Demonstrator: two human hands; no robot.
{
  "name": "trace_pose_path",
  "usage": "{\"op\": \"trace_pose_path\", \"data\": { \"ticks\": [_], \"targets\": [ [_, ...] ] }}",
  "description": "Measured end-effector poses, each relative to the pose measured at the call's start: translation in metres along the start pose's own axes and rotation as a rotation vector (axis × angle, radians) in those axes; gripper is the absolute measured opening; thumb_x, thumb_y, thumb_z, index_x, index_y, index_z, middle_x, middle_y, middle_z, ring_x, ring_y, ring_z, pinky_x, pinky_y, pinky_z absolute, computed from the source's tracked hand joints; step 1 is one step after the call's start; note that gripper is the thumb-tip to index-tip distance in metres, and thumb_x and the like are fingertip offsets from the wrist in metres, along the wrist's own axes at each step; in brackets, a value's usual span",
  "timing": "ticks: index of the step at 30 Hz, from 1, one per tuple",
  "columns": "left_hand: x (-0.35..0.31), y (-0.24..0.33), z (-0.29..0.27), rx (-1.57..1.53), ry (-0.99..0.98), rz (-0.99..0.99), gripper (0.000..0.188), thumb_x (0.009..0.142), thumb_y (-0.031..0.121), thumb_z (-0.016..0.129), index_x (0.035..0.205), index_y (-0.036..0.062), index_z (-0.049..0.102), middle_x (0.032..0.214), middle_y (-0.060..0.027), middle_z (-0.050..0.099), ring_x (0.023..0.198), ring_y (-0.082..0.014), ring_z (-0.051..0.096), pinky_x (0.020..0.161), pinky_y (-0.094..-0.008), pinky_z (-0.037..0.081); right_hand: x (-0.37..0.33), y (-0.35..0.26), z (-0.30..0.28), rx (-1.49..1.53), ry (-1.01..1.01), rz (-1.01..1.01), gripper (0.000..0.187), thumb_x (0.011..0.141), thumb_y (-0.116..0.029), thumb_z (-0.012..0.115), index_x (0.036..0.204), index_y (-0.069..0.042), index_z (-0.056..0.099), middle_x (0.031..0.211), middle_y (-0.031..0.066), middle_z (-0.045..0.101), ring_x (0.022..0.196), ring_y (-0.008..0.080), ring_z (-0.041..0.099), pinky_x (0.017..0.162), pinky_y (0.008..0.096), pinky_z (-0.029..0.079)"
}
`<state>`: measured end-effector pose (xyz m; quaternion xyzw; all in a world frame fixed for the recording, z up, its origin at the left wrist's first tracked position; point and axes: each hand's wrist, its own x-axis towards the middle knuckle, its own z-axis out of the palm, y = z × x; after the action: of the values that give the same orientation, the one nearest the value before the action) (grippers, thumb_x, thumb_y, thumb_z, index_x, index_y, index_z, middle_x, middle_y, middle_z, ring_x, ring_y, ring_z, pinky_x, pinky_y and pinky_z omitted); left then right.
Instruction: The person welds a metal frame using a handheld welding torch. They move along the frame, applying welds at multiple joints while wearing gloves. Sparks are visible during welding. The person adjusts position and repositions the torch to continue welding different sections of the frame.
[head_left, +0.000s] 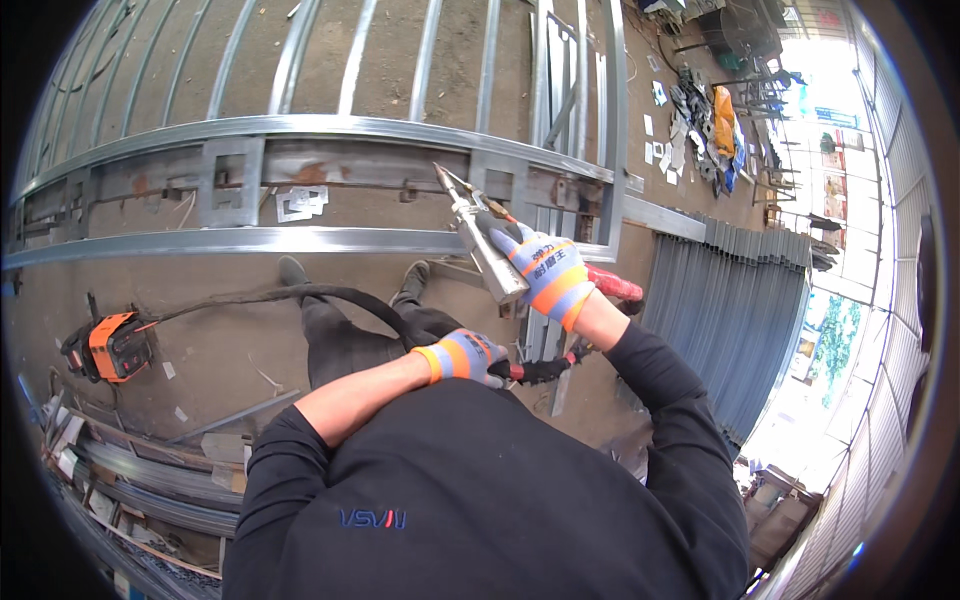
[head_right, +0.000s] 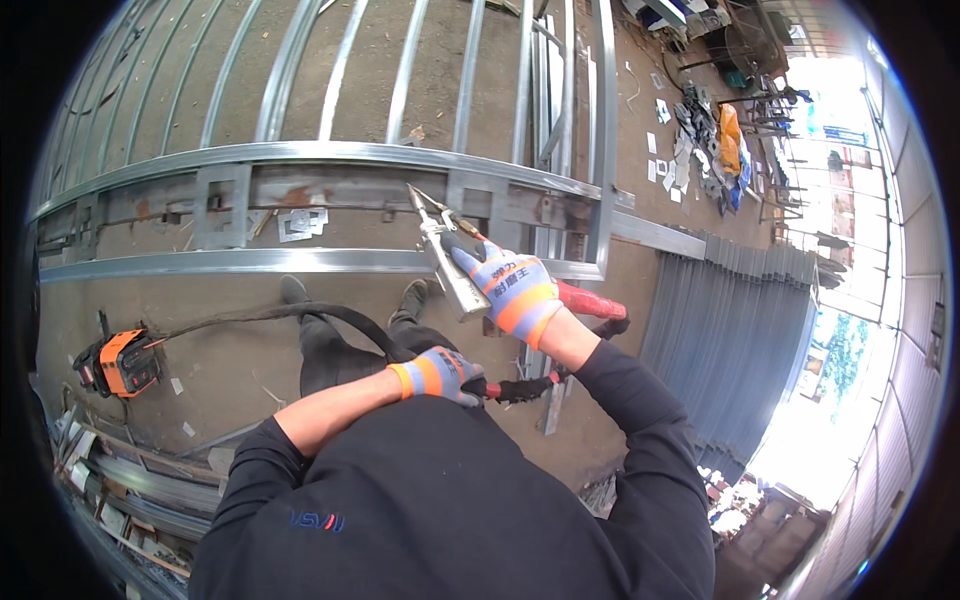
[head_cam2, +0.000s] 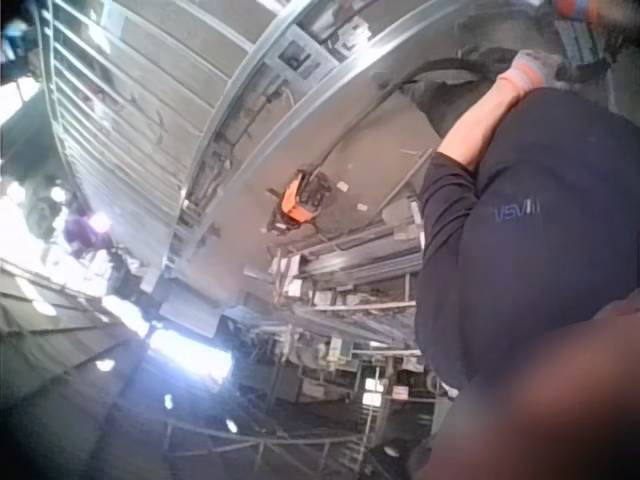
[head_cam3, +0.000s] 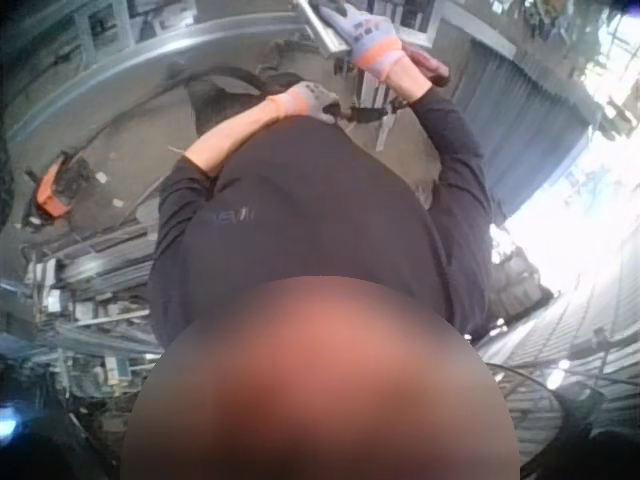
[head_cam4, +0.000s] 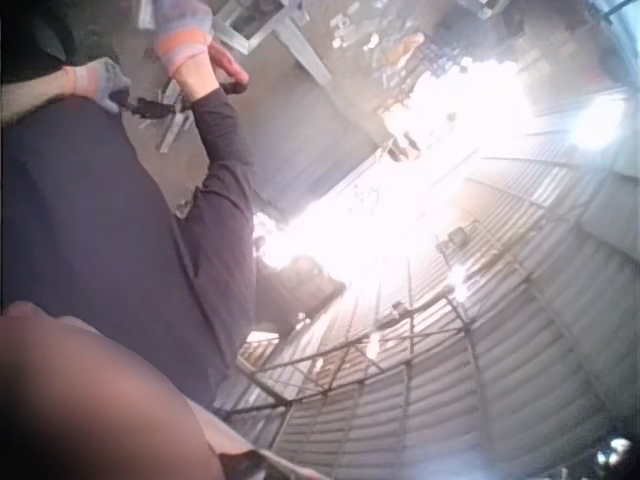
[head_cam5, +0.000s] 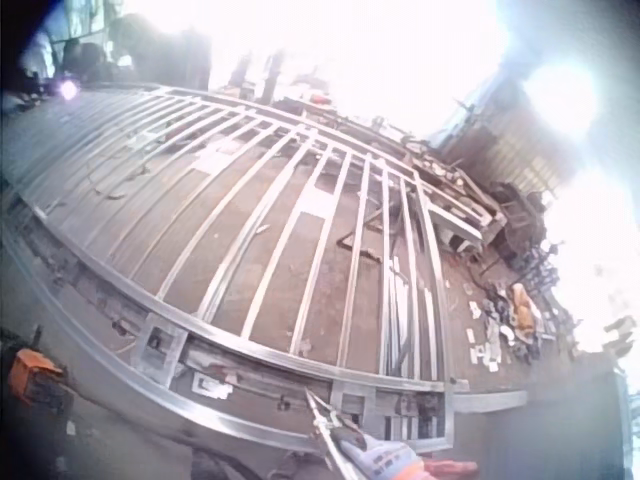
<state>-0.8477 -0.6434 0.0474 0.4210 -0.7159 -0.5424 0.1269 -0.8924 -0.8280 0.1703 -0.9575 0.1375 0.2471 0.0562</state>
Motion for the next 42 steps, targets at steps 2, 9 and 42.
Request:
{"op": "trace_pose_path", "data": {
  "ticks": [2, 9, 42],
  "targets": [
    [0.029, 0.021, 0.011, -0.003, -0.02, -0.006, 0.062, 0.091, 0.059, 0.067, 0.123, 0.0064, 0.066, 0.106, -0.0196, 0.075, 0.103, -0.0396, 0.071, 0.09, -0.0472, 0.054, -0.016, 0.028, 0.02, 0.046, 0.011, 0.021, 0.081, 0.083, -0.023, 0.078, 0.156, -0.021, 0.043, 0.12, 0.0203, 0.069, 0.1, 0.0338, 0.074, 0.076, 0.0428, 0.06],
    [0.086, 0.041, 0.016, -0.042, 0.032, -0.069, 0.055, 0.092, 0.055, 0.066, 0.118, 0.0066, 0.067, 0.103, -0.0198, 0.074, 0.099, -0.0389, 0.071, 0.085, -0.0483, 0.054, -0.011, 0.087, 0.06, -0.032, 0.074, 0.045, 0.077, 0.085, -0.024, 0.076, 0.154, -0.021, 0.043, 0.113, 0.0167, 0.073, 0.099, 0.0332, 0.075, 0.077, 0.0445, 0.061],
    [0.103, 0.042, 0.033, -0.04, 0.07, -0.203, 0.057, 0.09, 0.051, 0.069, 0.126, 0.0067, 0.064, 0.109, -0.0222, 0.074, 0.106, -0.0406, 0.07, 0.09, -0.0492, 0.053, -0.004, 0.111, 0.062, 0.038, 0.056, -0.056, 0.091, 0.08, -0.012, 0.077, 0.16, -0.02, 0.034, 0.117, 0.0209, 0.069, 0.101, 0.0345, 0.074, 0.075, 0.0466, 0.06]
  ]
}}
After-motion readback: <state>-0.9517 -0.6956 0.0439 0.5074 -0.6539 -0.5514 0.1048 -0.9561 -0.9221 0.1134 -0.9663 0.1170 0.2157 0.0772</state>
